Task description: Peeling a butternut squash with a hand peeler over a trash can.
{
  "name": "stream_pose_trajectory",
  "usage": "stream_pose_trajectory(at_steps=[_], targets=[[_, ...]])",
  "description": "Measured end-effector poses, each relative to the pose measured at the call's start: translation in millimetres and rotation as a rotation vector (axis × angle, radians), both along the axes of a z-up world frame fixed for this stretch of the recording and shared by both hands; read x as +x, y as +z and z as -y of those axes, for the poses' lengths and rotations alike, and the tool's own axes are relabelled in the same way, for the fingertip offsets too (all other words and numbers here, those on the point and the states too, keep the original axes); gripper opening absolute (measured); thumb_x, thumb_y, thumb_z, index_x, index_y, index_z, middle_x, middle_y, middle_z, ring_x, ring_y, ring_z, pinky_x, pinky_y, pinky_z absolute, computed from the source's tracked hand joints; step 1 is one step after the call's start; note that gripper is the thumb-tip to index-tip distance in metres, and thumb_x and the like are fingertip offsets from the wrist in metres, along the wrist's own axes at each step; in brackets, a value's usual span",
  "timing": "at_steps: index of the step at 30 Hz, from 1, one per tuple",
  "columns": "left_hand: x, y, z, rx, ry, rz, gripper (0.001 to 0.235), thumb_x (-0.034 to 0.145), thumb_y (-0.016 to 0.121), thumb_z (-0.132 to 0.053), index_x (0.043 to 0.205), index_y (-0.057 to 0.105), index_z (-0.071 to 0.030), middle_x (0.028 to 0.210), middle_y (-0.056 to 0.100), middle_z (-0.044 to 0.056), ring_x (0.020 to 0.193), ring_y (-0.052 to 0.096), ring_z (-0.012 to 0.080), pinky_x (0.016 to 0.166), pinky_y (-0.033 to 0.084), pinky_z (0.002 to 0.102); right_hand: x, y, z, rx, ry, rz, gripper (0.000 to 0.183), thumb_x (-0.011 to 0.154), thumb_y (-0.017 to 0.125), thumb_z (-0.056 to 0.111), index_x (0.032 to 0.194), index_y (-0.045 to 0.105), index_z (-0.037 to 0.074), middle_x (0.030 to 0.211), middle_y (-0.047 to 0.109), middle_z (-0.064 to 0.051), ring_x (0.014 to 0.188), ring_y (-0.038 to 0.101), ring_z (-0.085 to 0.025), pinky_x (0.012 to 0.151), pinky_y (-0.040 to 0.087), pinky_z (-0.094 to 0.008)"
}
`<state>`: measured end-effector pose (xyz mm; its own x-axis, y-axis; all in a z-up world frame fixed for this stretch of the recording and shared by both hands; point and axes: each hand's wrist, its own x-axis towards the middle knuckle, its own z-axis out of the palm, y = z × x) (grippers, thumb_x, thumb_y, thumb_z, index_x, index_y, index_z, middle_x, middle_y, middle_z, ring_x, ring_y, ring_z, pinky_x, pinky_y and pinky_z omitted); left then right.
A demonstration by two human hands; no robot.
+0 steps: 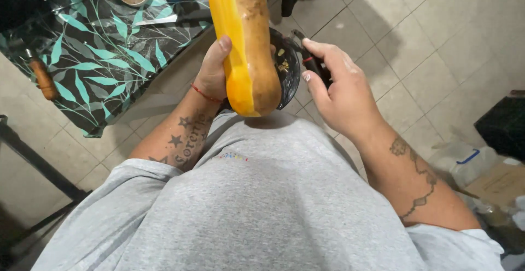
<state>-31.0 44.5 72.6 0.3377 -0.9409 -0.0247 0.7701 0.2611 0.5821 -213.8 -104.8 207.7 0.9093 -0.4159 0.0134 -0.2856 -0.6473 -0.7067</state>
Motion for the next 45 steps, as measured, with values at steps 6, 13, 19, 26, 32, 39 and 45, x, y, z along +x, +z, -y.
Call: stream_pose_trajectory(at_steps=[6,13,19,26,32,39,45], targets=[[-5,2,8,0.05,0.026,0.082,0.078,0.088,0.082,-0.039,0.145,0.047,0.001,0.126,0.062,0.012,0.113,0.065,0.0226,0.1,0.056,0.04,41,20,13,-0.171,0.008,-0.176,0.041,0.103,0.061,0.003,0.143,0.052,0.009,0.131,0.065,-0.016,0.119,0.067,-0.037,0.098,0.054,-0.045],[0,11,13,0.046,0.087,0.275,0.082,0.085,0.082,-0.037,0.148,0.044,-0.003,0.132,0.061,0.008,0.122,0.063,0.0188,0.108,0.054,0.037,72,30,21,-0.464,0.186,-0.238,0.072,0.094,0.082,0.021,0.148,0.038,0.005,0.136,0.054,-0.023,0.116,0.061,-0.046,0.092,0.052,-0.05],[3,0,13,0.087,0.128,0.324,0.084,0.083,0.084,-0.028,0.151,0.041,-0.001,0.137,0.058,0.008,0.129,0.059,0.0188,0.115,0.049,0.037,83,33,21,-0.495,0.302,-0.292,0.099,0.073,0.093,0.026,0.148,0.034,-0.001,0.13,0.054,-0.025,0.111,0.062,-0.048,0.088,0.054,-0.05],[0,-11,17,0.144,0.156,0.299,0.084,0.084,0.084,-0.027,0.15,0.04,-0.001,0.138,0.059,0.01,0.13,0.059,0.0197,0.115,0.049,0.038,90,25,12,-0.659,0.188,-0.445,0.088,0.083,0.087,0.039,0.145,0.037,0.002,0.116,0.056,-0.022,0.088,0.067,-0.043,0.067,0.055,-0.05],[-4,-15,20,0.209,0.178,0.182,0.074,0.088,0.081,-0.024,0.146,0.043,-0.001,0.132,0.061,0.009,0.123,0.061,0.0189,0.109,0.052,0.037,89,6,14,-0.676,0.174,-0.436,0.074,0.087,0.082,0.04,0.139,0.042,0.006,0.114,0.058,-0.019,0.085,0.069,-0.042,0.061,0.056,-0.049],[-7,-28,26,0.215,0.182,0.174,0.071,0.09,0.081,-0.026,0.145,0.044,0.0,0.131,0.061,0.008,0.121,0.061,0.0176,0.108,0.053,0.037,81,-14,14,-0.589,0.136,-0.494,0.074,0.095,0.079,0.032,0.147,0.036,0.001,0.117,0.056,-0.023,0.089,0.068,-0.045,0.066,0.055,-0.053],[1,-16,28,0.136,0.168,0.205,0.067,0.095,0.079,-0.027,0.147,0.047,0.004,0.13,0.062,0.01,0.119,0.061,0.0189,0.107,0.053,0.037,81,1,18,-0.499,0.226,-0.432,0.109,0.073,0.093,0.039,0.147,0.026,-0.005,0.123,0.051,-0.03,0.092,0.066,-0.05,0.072,0.056,-0.052]])
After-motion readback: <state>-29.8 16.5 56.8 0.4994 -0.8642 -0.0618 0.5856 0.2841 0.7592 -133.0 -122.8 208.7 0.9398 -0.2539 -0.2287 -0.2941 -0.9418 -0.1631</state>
